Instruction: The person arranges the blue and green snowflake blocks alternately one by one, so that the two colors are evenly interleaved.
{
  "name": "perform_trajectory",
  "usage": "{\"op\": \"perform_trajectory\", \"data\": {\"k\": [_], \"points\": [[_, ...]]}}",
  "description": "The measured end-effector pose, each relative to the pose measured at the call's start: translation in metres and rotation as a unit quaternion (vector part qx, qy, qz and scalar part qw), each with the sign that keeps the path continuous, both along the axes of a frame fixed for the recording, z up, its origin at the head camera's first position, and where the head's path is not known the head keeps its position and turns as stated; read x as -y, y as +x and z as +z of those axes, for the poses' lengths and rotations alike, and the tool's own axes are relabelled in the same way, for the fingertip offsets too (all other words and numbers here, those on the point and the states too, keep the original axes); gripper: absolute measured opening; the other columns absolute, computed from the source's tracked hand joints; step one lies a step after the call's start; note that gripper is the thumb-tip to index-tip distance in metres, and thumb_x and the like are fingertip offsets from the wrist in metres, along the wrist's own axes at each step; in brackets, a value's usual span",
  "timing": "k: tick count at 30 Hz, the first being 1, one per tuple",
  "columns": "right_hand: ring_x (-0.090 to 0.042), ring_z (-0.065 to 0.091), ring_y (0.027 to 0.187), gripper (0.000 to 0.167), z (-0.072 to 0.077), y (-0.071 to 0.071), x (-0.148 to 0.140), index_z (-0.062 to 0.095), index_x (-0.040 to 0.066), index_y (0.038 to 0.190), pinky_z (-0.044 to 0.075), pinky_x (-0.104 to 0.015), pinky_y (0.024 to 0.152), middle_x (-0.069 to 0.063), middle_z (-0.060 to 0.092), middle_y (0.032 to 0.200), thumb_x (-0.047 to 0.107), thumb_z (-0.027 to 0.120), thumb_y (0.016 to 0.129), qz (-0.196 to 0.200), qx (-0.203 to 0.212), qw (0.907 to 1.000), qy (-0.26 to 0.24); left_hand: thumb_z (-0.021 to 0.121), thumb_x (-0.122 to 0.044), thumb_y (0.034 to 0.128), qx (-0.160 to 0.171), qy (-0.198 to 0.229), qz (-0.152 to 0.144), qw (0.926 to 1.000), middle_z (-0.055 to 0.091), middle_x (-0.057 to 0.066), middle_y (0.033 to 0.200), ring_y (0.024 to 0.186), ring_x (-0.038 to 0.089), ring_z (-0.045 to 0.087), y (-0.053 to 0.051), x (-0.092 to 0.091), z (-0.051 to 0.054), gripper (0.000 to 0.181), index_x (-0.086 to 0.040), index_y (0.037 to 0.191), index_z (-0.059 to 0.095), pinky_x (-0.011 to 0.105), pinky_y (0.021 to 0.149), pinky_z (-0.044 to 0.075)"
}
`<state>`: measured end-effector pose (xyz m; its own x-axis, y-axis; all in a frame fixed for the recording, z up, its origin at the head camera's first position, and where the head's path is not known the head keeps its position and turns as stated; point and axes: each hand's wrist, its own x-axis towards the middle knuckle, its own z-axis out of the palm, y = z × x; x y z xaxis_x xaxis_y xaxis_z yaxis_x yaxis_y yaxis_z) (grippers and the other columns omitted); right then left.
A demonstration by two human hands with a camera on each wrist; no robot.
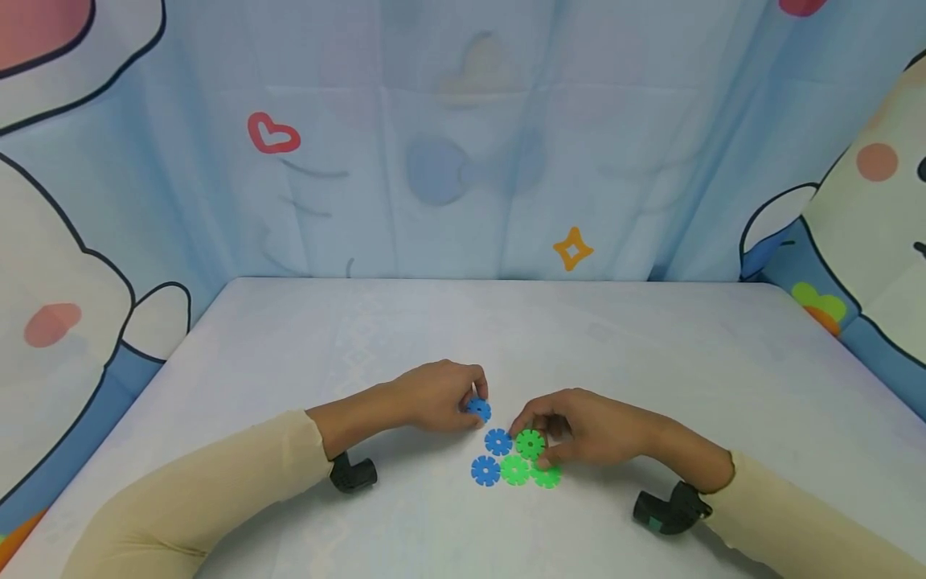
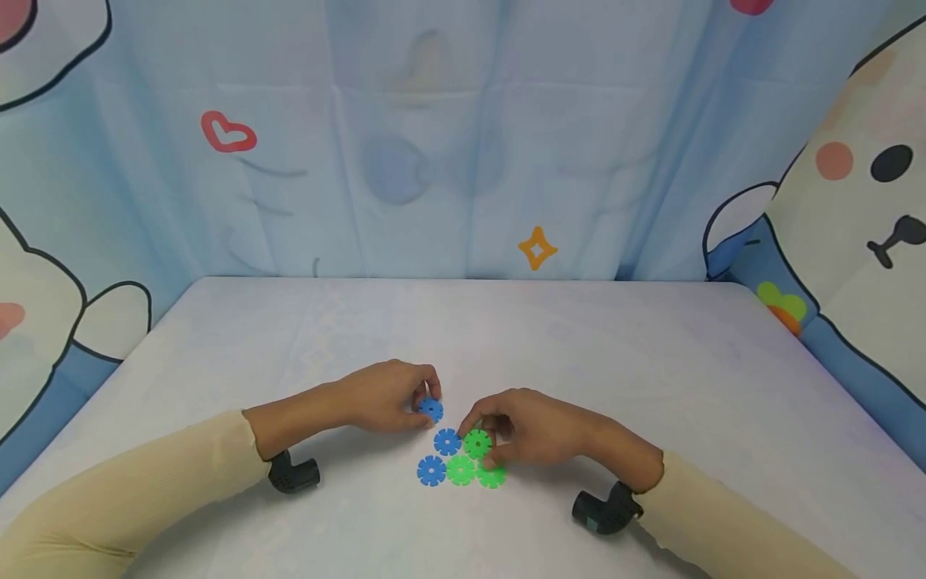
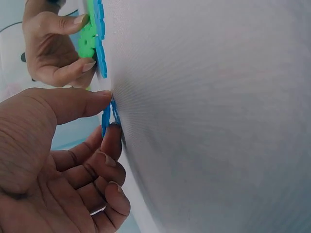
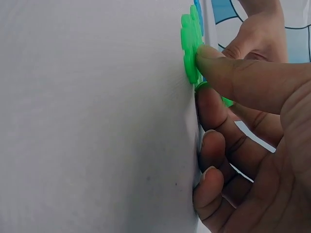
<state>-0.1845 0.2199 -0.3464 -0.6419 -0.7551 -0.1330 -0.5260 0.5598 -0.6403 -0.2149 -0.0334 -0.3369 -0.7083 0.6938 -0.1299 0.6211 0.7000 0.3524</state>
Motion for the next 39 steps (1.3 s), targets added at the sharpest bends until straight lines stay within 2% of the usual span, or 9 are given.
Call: {"op": "perform_trajectory", "data": {"k": [9, 20, 29, 39], "points": [[-0.005, 0.054, 0.078, 0.032, -0.0003, -0.0021, -0.002, 0.067, 0.027, 0.118, 0.047, -0.021, 0.07, 0.011, 0.061, 0.086, 0.028, 0.076, 0.087, -0.005, 0.002, 0.9999, -0.016, 0.071, -0.024, 0.0902, -0.001, 0.029, -0.006, 0.9996, 0.071, -0.005, 0.095, 0.089, 0.007, 0.062, -0.0003, 0.0018, 0.0032, 0.024, -0.017, 0.113, 0.071, 0.026, 0.085, 0.05], [-0.004, 0.052, 0.074, 0.036, -0.0007, -0.003, 0.0, 0.066, 0.023, 0.121, 0.047, -0.02, 0.068, 0.01, 0.06, 0.085, 0.026, 0.076, 0.087, -0.014, -0.005, 0.9996, -0.023, 0.072, -0.027, 0.0904, -0.009, 0.014, -0.01, 0.9998, 0.074, -0.008, 0.097, 0.099, 0.007, 0.064, -0.0038, 0.0014, 0.0019, 0.031, -0.014, 0.119, 0.072, 0.027, 0.09, 0.051], [-0.005, 0.051, 0.071, 0.03, 0.0002, -0.0023, 0.0032, 0.07, 0.021, 0.113, 0.046, -0.02, 0.065, 0.009, 0.06, 0.081, 0.023, 0.078, 0.085, -0.039, 0.01, 0.9991, -0.013, 0.072, -0.027, 0.0902, -0.012, 0.028, -0.019, 0.9994, 0.075, -0.006, 0.093, 0.097, 0.008, 0.064, -0.0042, 0.0024, 0.0003, 0.03, -0.013, 0.116, 0.074, 0.027, 0.089, 0.05], [-0.003, 0.051, 0.069, 0.025, -0.0025, -0.0014, 0.0026, 0.07, 0.025, 0.107, 0.046, -0.02, 0.064, 0.011, 0.061, 0.081, 0.031, 0.078, 0.084, -0.03, -0.013, 0.9993, -0.016, 0.073, -0.029, 0.089, -0.014, 0.043, -0.011, 0.9989, 0.074, -0.006, 0.089, 0.09, 0.007, 0.063, -0.0029, 0.0029, -0.0011, 0.029, -0.012, 0.113, 0.075, 0.025, 0.084, 0.05]]}}
